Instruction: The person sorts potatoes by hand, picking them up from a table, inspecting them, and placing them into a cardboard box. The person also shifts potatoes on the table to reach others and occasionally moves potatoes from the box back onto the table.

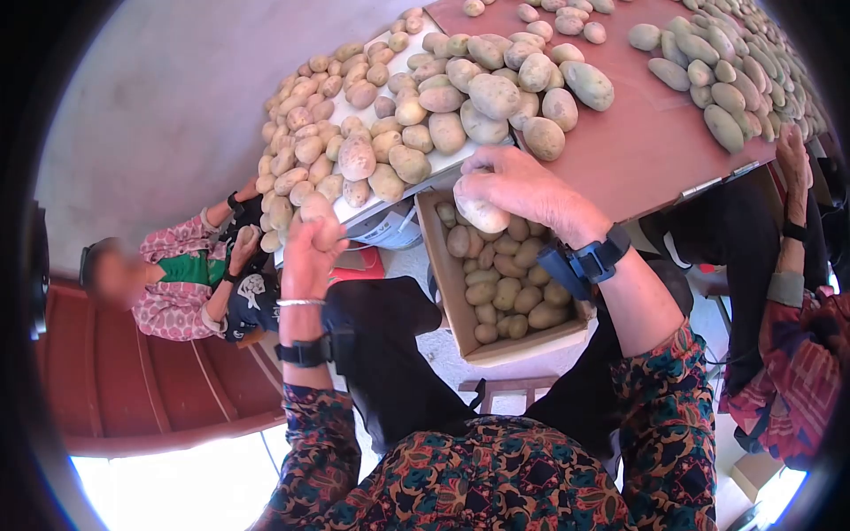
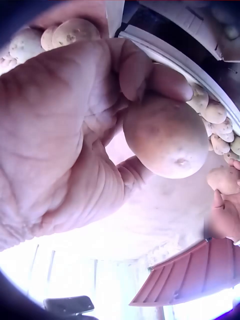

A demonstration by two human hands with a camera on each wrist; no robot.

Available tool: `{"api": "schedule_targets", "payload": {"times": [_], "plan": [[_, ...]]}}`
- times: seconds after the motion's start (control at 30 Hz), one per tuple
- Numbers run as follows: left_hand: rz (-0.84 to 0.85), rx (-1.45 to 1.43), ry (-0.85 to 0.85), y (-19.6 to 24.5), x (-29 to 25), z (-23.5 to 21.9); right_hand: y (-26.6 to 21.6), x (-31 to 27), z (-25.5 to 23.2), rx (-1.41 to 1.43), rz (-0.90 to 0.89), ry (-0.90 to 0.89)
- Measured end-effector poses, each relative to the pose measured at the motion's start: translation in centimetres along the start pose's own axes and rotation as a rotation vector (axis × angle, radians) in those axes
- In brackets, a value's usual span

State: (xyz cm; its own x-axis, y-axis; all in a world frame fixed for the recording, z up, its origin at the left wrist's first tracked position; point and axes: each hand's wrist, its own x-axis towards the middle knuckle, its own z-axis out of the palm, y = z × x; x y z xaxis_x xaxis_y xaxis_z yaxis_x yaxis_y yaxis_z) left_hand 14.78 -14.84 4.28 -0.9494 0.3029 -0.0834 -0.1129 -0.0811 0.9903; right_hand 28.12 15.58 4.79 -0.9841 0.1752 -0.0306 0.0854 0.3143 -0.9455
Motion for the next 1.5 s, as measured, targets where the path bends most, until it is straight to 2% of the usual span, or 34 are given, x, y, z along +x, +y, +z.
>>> {"api": "schedule_targets", "payload": {"times": [0.07, 0.1, 0.17, 0.2, 0.27, 0.33, 0.4, 0.53, 0.73, 0.8, 0.83, 0.9, 0.93, 1.03, 1.1, 1.13, 1.2, 1.27, 1.33, 1.37, 1.4, 1.43, 1.47, 1.5], "plan": [[-0.013, 0.299, 0.152, 0.5, 2.2, -0.5, -0.1, 0.2, 0.3, -0.01, -0.017, -0.025], [-0.014, 0.302, 0.152, -0.6, 3.7, -1.5, -0.1, 0.1, 0.4, -0.02, -0.027, -0.048], [-0.063, 0.626, 0.169, -3.1, 6.4, -3.2, -0.3, 0.1, 0.6, -0.013, -0.033, -0.046], [-0.066, 0.627, 0.168, -3.5, 7.0, -3.7, -0.5, 0.1, 0.7, -0.01, -0.04, -0.047], [0.09, 1.144, 0.102, -3.4, 7.2, -3.9, -0.6, 0.3, 0.8, -0.01, -0.03, -0.055], [0.029, 1.146, 0.115, -3.6, 7.7, -4.0, -0.6, 0.4, 0.9, -0.012, -0.027, -0.061], [0.109, 1.081, 0.137, -4.7, 8.3, -4.9, -0.7, 0.3, 0.9, 0.002, -0.03, -0.059], [0.107, 1.043, 0.207, -5.6, 8.4, -5.6, -0.8, 0.0, 1.2, -0.006, -0.014, -0.059], [0.106, 1.126, 0.225, -4.2, 7.5, -5.0, -0.7, -0.1, 1.7, 0.027, -0.029, -0.04], [0.083, 1.052, 0.224, -4.2, 7.3, -5.3, -0.9, 0.0, 1.5, 0.135, 0.02, -0.116], [0.085, 1.052, 0.225, -4.3, 6.9, -5.3, -0.9, 0.0, 1.7, 0.135, 0.018, -0.115], [0.036, 1.052, 0.263, -4.8, 5.6, -4.9, -0.8, 0.2, 2.1, 0.372, 0.104, -0.117], [0.037, 1.052, 0.261, -5.1, 5.3, -5.0, -0.5, 0.2, 2.0, 0.372, 0.105, -0.115], [0.125, 0.972, 0.214, -6.0, 4.6, -5.2, 0.2, 0.6, 1.8, 0.459, 0.106, -0.134], [0.135, 1.154, 0.354, -4.6, 3.0, -3.5, 0.2, 0.7, 1.8, 0.554, 0.104, -0.139], [0.14, 1.155, 0.353, -4.0, 2.3, -2.7, 0.2, 0.7, 1.8, 0.555, 0.1, -0.137], [0.211, 0.924, 0.305, -2.7, 0.3, -0.9, 0.1, 0.8, 2.2, 0.554, 0.078, -0.126], [0.278, 0.778, 0.027, 0.0, -3.6, 4.1, -0.7, 0.4, 2.6, 0.49, 0.045, -0.133], [0.207, 0.456, -0.192, -0.1, -5.4, 7.0, -1.3, -0.2, 3.5, 0.426, 0.011, -0.145], [0.209, 0.458, -0.191, 0.0, -5.9, 8.2, -1.3, -0.5, 4.2, 0.414, -0.06, -0.176], [0.139, 0.374, -0.237, 0.3, -6.2, 9.2, -1.3, -0.6, 4.5, 0.401, -0.13, -0.205], [0.072, 0.289, -0.283, 0.3, -6.2, 9.6, -1.5, -0.6, 4.4, 0.365, -0.127, -0.317], [0.074, 0.289, -0.283, 0.2, -5.8, 9.1, -1.7, -0.7, 4.4, 0.365, -0.129, -0.316], [0.002, 0.254, -0.247, 0.1, -5.0, 7.8, -1.9, -0.9, 4.5, 0.388, -0.145, -0.317]]}}
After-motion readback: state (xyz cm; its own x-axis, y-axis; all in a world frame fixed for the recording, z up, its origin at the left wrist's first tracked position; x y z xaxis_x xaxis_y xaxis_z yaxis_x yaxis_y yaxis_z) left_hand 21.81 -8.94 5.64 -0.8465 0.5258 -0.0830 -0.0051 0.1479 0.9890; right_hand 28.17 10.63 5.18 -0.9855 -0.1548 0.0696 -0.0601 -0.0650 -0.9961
